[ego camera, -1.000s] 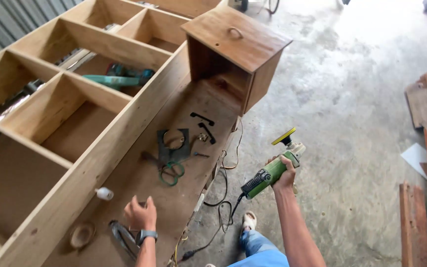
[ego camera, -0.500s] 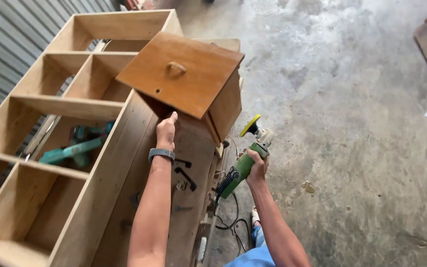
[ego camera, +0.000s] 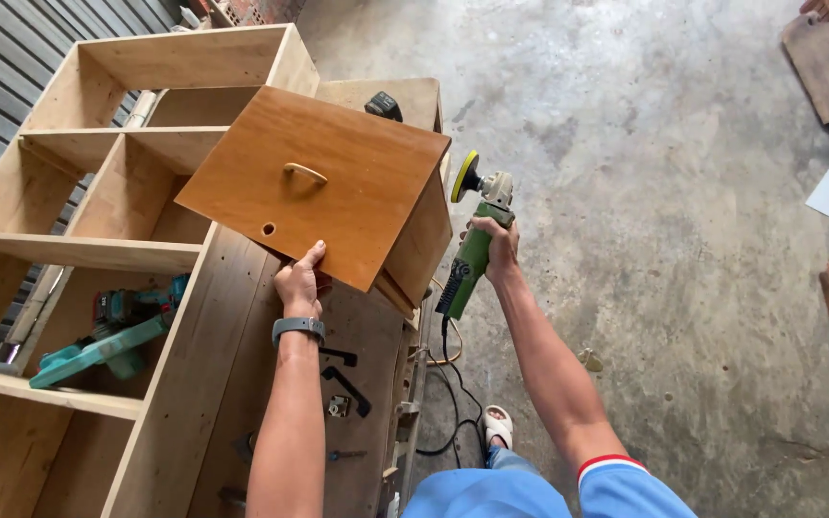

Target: A person prepares an angle grinder with a sanding disc, sands a wooden drawer front, cuts a piece of sandpaper with scissors, and then hand-sands the wood.

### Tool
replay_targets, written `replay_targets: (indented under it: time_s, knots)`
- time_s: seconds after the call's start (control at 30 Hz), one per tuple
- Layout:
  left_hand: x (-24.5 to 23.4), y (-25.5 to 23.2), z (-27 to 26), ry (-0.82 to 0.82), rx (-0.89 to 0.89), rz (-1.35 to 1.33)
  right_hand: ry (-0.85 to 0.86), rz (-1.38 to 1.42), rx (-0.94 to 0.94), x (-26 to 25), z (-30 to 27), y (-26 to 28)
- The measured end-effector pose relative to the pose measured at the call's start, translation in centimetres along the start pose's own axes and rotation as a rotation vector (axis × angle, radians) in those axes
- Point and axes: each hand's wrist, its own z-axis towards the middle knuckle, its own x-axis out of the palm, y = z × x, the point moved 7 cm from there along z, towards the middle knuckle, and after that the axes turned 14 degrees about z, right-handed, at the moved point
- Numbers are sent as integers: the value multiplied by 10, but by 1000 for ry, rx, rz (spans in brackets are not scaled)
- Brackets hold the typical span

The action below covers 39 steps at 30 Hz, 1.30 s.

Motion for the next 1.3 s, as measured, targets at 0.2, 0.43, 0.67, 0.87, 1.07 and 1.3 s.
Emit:
replay_targets:
  time_s: [0.2, 0.43, 0.67, 0.87, 1.07, 1.3]
  knots:
    - [-1, -8, -16, 19, -42, 64, 0, 18, 24, 13, 20, 0]
    - [-1, -15, -20, 43, -29, 72, 30, -35, 1, 33, 13, 11]
    - [-1, -13, -18, 52, -22, 57, 45, 0, 23, 33, 16, 11]
    - [-3, -3, -9, 57, -3, 68, 37, 25, 4, 39, -1, 14]
    - [-5, -2, -3, 89, 8, 89, -3, 22, -14, 42, -26, 9]
    - [-4, 2, 3, 100, 21, 119, -10, 33, 0, 40, -54, -1]
